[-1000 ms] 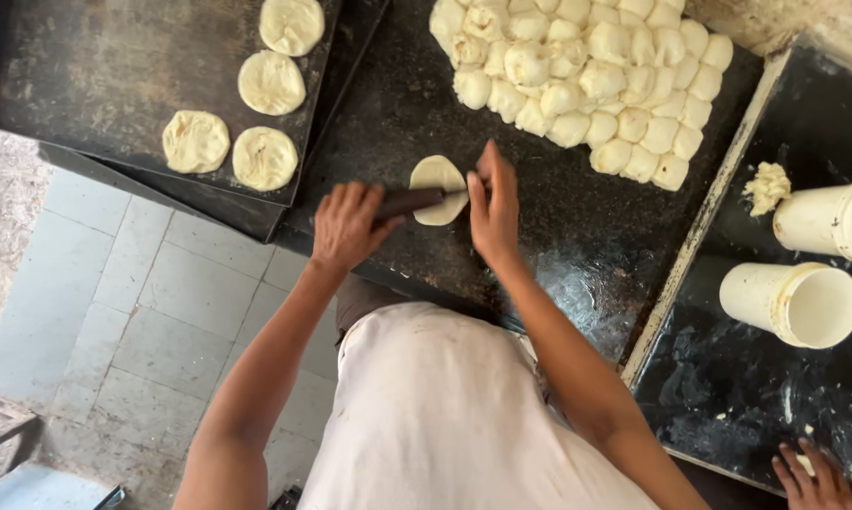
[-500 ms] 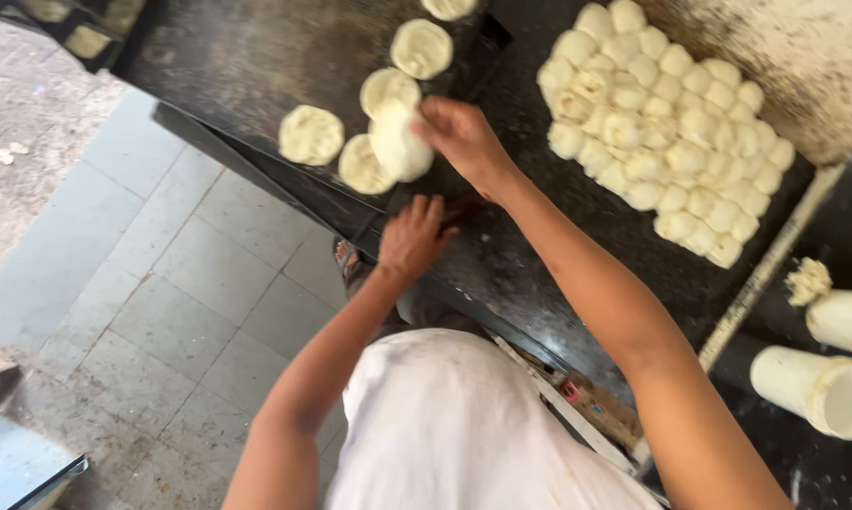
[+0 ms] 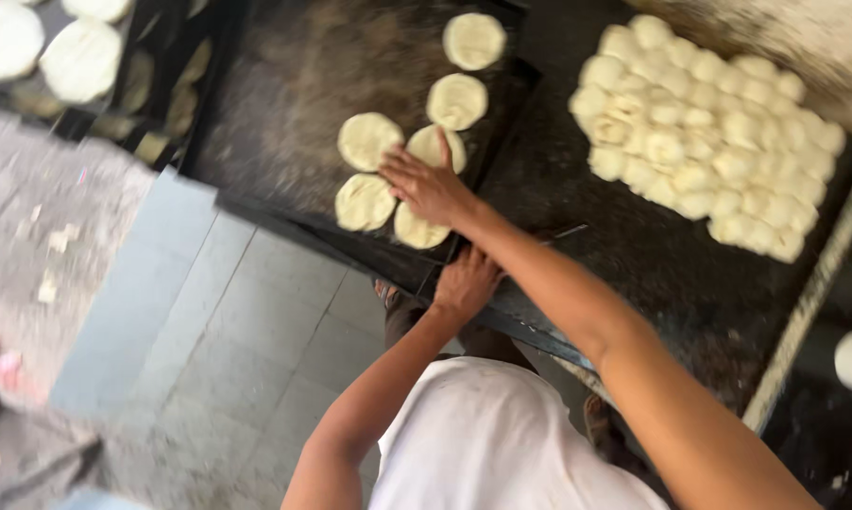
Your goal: The person picks up portions of dough from a large batch on a table, rolls them out on a dark surface, and places the flattened pieces onto a metal tray.
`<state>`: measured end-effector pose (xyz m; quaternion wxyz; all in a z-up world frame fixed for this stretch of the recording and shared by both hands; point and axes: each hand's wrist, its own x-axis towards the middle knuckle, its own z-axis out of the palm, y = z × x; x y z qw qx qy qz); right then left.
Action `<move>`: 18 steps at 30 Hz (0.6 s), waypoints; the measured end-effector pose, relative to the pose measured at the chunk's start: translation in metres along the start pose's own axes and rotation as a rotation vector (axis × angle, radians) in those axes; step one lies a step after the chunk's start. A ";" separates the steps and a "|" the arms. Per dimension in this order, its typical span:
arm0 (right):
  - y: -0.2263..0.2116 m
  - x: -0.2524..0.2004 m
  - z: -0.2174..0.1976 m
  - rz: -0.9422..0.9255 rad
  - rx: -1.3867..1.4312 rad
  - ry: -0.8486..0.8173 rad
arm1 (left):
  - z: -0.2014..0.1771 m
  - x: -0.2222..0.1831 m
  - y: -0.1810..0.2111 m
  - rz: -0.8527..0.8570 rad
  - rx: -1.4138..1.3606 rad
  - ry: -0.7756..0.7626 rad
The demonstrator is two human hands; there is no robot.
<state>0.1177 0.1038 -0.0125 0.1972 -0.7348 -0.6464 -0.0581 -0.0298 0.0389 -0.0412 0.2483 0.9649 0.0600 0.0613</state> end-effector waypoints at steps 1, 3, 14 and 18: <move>-0.001 -0.023 -0.013 0.177 0.029 0.055 | -0.003 0.000 0.001 0.004 -0.023 -0.010; 0.008 -0.068 -0.046 0.514 0.078 0.183 | -0.010 0.004 0.001 0.006 -0.069 -0.021; 0.063 -0.225 -0.148 0.745 0.063 0.567 | -0.040 0.011 0.035 -0.097 0.148 0.030; -0.009 -0.293 -0.136 0.659 0.060 0.475 | -0.034 0.013 0.044 -0.183 0.166 0.057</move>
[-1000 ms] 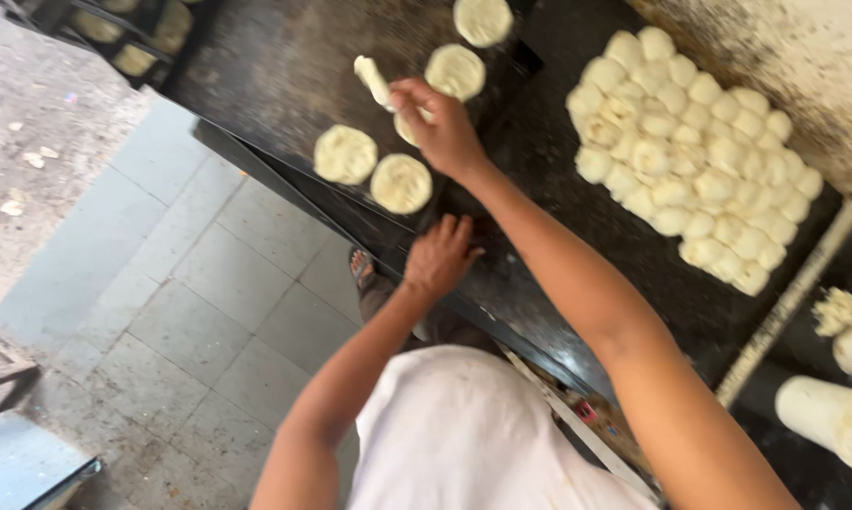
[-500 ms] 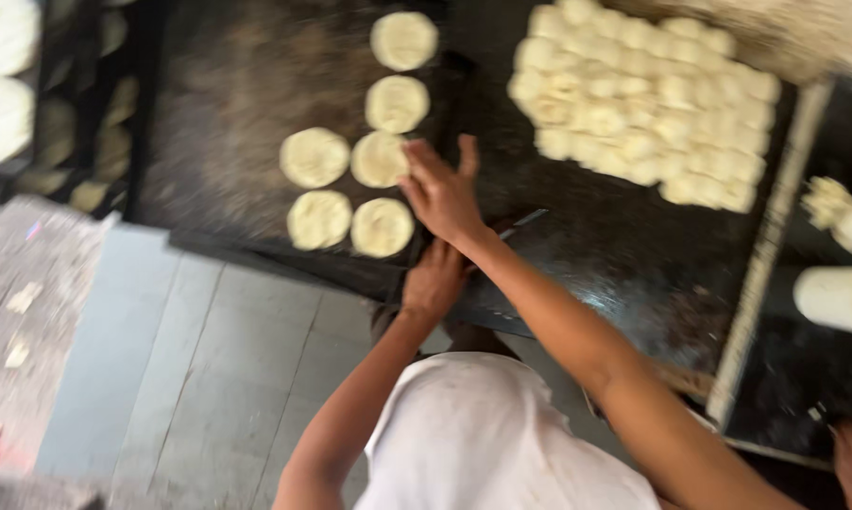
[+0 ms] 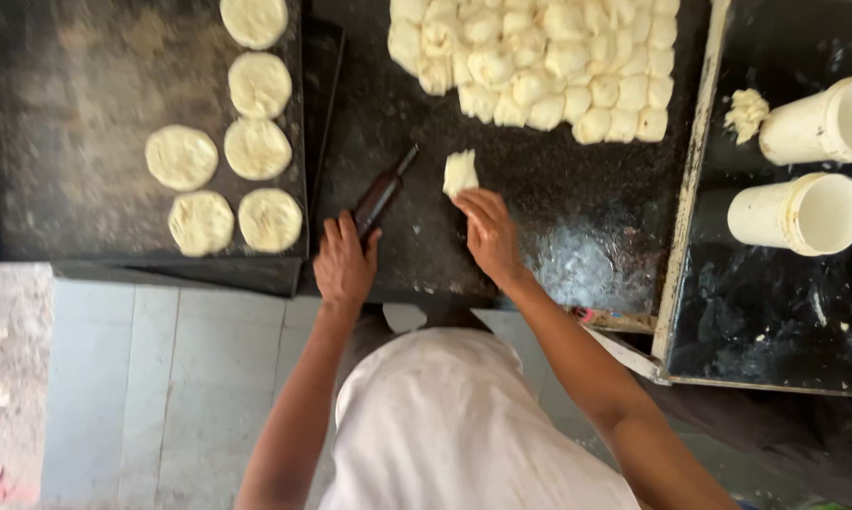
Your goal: The person picks up portions of dough from a large batch on a table, rolls them out on a dark surface, and places the flattened pieces onto a metal tray.
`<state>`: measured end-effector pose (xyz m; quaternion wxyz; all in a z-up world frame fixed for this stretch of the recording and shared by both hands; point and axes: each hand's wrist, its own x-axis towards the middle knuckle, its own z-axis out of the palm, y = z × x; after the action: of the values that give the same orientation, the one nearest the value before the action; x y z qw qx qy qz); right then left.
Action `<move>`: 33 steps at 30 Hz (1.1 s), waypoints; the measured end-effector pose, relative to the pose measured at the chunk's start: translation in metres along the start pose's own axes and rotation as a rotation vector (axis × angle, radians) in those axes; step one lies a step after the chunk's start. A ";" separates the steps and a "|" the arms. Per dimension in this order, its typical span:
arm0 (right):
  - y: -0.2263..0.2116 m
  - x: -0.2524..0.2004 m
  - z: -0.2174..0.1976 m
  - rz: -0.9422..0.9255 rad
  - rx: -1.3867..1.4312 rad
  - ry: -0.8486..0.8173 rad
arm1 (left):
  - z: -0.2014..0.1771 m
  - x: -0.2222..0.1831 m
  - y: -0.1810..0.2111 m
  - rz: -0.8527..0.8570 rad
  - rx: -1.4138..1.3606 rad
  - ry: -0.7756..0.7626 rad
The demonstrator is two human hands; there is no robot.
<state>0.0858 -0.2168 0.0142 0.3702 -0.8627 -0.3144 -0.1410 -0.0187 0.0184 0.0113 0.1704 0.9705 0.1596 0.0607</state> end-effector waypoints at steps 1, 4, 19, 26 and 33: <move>-0.005 -0.018 -0.005 0.042 0.006 -0.057 | 0.001 -0.001 0.002 -0.006 0.007 0.012; -0.001 -0.024 -0.008 0.043 0.009 -0.045 | 0.005 -0.003 0.010 -0.012 0.031 0.044; 0.014 0.005 -0.003 0.085 0.018 -0.263 | 0.023 -0.006 0.021 -0.118 0.069 0.135; 0.061 0.042 0.044 -0.055 -0.110 -0.321 | 0.022 -0.003 0.019 -0.132 0.042 0.100; 0.016 0.006 0.005 -0.257 -0.343 -0.083 | 0.022 -0.008 0.022 -0.106 0.060 0.163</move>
<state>0.1005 -0.2191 0.0043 0.1834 -0.8709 -0.4084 -0.2027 -0.0158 -0.0108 -0.0021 0.1307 0.9572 0.2258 0.1258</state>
